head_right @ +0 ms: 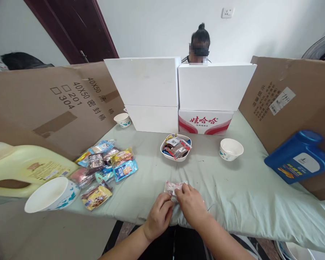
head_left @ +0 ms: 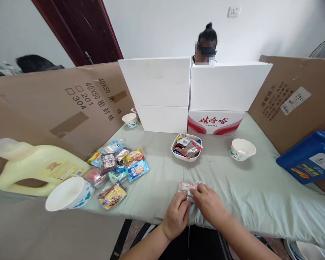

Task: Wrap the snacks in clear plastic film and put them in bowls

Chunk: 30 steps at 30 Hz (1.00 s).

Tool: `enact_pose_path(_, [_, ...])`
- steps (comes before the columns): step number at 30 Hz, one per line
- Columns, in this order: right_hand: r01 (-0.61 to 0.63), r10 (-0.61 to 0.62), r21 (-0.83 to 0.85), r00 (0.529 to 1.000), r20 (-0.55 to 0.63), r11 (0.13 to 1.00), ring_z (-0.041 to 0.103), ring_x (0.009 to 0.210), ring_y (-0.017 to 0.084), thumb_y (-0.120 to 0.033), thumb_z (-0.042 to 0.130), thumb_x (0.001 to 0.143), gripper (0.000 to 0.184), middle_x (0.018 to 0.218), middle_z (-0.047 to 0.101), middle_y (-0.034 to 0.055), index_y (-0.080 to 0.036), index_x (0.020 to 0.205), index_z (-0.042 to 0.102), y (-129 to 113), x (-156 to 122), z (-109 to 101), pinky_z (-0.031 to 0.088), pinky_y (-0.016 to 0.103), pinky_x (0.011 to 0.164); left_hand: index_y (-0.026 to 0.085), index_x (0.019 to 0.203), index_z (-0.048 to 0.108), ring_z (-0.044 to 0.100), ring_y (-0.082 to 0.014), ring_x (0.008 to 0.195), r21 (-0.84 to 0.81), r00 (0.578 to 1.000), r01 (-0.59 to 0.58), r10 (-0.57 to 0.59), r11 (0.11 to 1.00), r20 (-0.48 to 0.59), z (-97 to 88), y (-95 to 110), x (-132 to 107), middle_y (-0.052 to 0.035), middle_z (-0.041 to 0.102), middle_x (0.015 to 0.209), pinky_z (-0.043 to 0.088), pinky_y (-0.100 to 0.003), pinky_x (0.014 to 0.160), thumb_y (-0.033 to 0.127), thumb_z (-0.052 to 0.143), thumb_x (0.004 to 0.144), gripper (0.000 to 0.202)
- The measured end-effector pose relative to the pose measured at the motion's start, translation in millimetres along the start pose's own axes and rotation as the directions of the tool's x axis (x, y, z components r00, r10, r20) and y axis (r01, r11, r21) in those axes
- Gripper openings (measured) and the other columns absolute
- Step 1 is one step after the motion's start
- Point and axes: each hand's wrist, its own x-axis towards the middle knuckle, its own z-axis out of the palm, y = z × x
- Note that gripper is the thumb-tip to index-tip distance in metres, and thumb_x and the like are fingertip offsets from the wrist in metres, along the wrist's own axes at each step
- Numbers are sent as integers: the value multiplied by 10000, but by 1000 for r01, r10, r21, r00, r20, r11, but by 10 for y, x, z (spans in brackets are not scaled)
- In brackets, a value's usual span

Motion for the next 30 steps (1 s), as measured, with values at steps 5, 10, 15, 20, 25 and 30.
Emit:
enact_pose_path(5, [-114,114,3,993,-4,993,608,742,169,-210,445,929,252,872,587,29,-271,1097,623,597,-449,103,465,278,650,189,1062,566,596,-225,1039,-34,997,71,-72,997,-18,-2,-28,-10,-107,585,1066,542,-381,891,107,447,899,218])
enact_pose_path(10, [-287,268,-84,945,-189,954,591,841,244,-312,451,925,240,907,616,78,-241,1011,664,1064,-887,144,486,400,755,193,1277,511,522,-270,1218,-62,990,140,-141,988,-23,62,-78,112,-137,548,1296,502,-446,969,156,504,900,379])
enact_pose_path(15, [-160,201,154,929,-309,975,563,1023,256,-296,478,935,216,1071,600,104,-225,1099,599,625,-664,81,485,437,885,194,917,668,640,-187,866,-333,950,296,-313,895,4,-36,-148,346,-66,672,944,549,-331,782,172,521,873,155])
enact_pose_path(20, [-16,80,276,972,-223,961,553,1104,238,-280,549,903,350,1194,584,98,-237,1247,509,226,-310,91,498,412,919,169,833,611,619,-159,701,-519,761,548,-649,656,-17,-349,-440,331,-18,641,758,519,-267,659,348,596,816,181])
enact_pose_path(25, [-35,86,220,970,-226,975,566,1073,244,-238,561,878,301,1196,604,90,-238,1179,568,272,-170,262,491,420,894,179,899,582,594,-166,717,-270,705,560,-622,783,-341,-636,-566,58,-29,603,809,503,-283,661,310,575,818,154])
enact_pose_path(30, [-106,209,235,856,-474,966,594,919,224,-235,472,924,151,967,650,85,-203,913,620,385,-62,214,480,396,826,194,894,580,574,-160,704,-88,993,-6,-5,996,-117,-687,-142,47,-42,609,787,481,-275,650,108,487,822,145])
